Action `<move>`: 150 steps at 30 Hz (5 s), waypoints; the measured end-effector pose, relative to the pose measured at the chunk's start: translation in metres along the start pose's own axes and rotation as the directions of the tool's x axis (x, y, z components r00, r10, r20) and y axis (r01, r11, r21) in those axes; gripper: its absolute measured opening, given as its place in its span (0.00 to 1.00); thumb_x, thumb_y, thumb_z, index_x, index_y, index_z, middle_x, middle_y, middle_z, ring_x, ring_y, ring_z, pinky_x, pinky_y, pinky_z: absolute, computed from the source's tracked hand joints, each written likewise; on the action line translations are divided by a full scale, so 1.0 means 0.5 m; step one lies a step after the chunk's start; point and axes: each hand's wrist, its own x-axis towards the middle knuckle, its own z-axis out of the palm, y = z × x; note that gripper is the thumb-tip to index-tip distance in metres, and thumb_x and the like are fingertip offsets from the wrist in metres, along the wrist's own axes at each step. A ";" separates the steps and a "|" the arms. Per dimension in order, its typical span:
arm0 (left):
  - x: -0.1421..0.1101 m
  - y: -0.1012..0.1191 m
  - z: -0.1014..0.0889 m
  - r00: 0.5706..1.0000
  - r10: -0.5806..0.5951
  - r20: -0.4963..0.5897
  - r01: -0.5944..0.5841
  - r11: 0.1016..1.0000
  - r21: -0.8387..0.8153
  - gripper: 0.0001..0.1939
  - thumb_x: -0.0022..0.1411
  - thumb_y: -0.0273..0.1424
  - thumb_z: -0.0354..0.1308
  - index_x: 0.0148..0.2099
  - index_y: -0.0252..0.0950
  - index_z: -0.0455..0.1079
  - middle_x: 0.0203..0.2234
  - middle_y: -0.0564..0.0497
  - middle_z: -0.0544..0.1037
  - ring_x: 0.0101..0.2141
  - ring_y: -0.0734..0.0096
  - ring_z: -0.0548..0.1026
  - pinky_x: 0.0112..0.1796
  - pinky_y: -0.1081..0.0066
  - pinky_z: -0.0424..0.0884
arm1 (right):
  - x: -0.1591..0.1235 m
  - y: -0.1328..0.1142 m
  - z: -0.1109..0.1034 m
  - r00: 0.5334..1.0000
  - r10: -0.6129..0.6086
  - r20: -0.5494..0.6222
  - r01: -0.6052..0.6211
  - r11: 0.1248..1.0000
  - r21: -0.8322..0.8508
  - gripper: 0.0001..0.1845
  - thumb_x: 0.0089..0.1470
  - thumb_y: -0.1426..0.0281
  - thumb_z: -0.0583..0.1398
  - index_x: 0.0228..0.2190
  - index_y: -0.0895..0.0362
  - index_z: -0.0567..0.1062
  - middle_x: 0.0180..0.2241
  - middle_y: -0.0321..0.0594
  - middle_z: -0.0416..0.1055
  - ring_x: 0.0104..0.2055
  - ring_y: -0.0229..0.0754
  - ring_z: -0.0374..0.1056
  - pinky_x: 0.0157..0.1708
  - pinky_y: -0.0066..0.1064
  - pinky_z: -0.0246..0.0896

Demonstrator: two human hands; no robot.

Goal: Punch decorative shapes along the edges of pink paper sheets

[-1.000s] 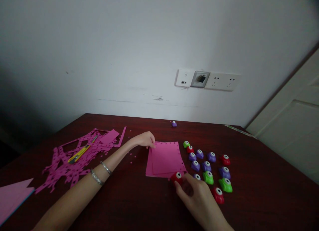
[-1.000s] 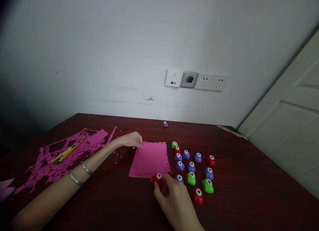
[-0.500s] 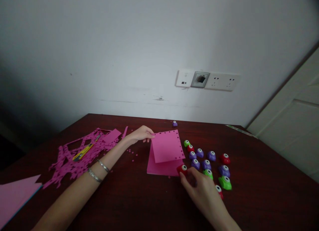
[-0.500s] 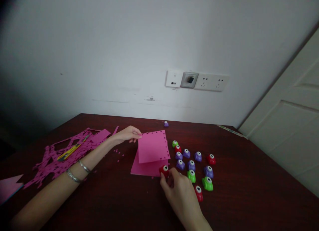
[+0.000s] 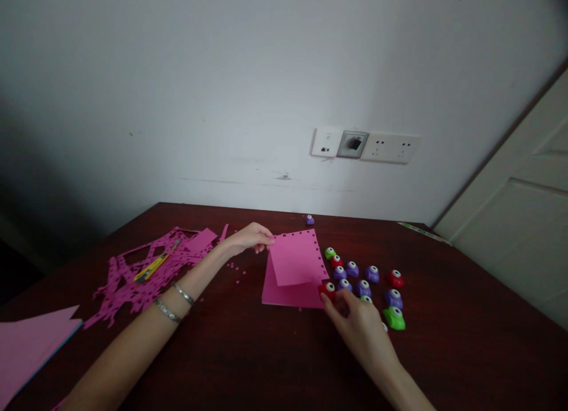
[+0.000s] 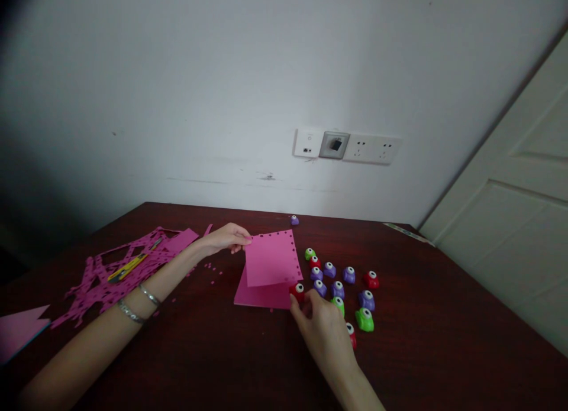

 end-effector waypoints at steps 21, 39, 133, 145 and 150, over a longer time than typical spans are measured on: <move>0.007 -0.014 0.013 0.999 0.015 0.032 -0.012 0.994 -0.105 0.10 0.47 0.35 0.60 0.30 0.32 0.72 0.18 0.52 0.67 0.19 0.78 0.62 0.24 0.70 0.57 | 0.003 0.010 -0.002 1.000 0.002 -0.023 -0.004 0.996 -0.090 0.17 0.53 0.56 0.53 0.20 0.54 0.64 0.18 0.35 0.69 0.20 0.40 0.66 0.23 0.29 0.53; 0.014 -0.023 0.011 0.996 0.042 0.073 -0.033 0.993 -0.116 0.12 0.48 0.35 0.59 0.31 0.30 0.70 0.17 0.53 0.66 0.18 0.81 0.59 0.21 0.72 0.54 | 0.008 0.005 -0.011 0.998 0.062 -0.001 -0.062 0.993 -0.101 0.16 0.52 0.57 0.54 0.21 0.55 0.67 0.18 0.36 0.71 0.22 0.41 0.70 0.22 0.28 0.52; -0.010 0.000 0.103 0.914 0.177 0.366 -0.390 0.634 0.668 0.40 0.48 0.44 0.60 0.60 0.35 0.54 0.58 0.41 0.57 0.58 0.53 0.50 0.54 0.60 0.49 | 0.092 -0.008 -0.026 0.832 -0.285 0.476 0.289 0.955 0.067 0.11 0.46 0.74 0.59 0.36 0.57 0.74 0.26 0.36 0.72 0.26 0.36 0.65 0.24 0.23 0.51; -0.007 -0.007 0.107 0.906 0.084 0.416 -0.350 0.702 0.620 0.48 0.46 0.42 0.60 0.64 0.33 0.43 0.61 0.39 0.50 0.59 0.52 0.51 0.55 0.58 0.50 | 0.106 0.003 0.005 0.839 -0.279 0.468 0.267 0.959 0.093 0.09 0.46 0.72 0.59 0.34 0.57 0.75 0.23 0.33 0.69 0.23 0.33 0.61 0.22 0.23 0.50; -0.002 -0.014 0.108 0.910 0.089 0.405 -0.345 0.705 0.620 0.47 0.46 0.42 0.60 0.63 0.33 0.46 0.61 0.40 0.51 0.58 0.52 0.52 0.54 0.57 0.51 | 0.100 0.003 0.009 0.848 -0.273 0.455 0.244 0.962 0.122 0.05 0.47 0.73 0.59 0.30 0.58 0.73 0.23 0.32 0.68 0.22 0.32 0.61 0.21 0.23 0.49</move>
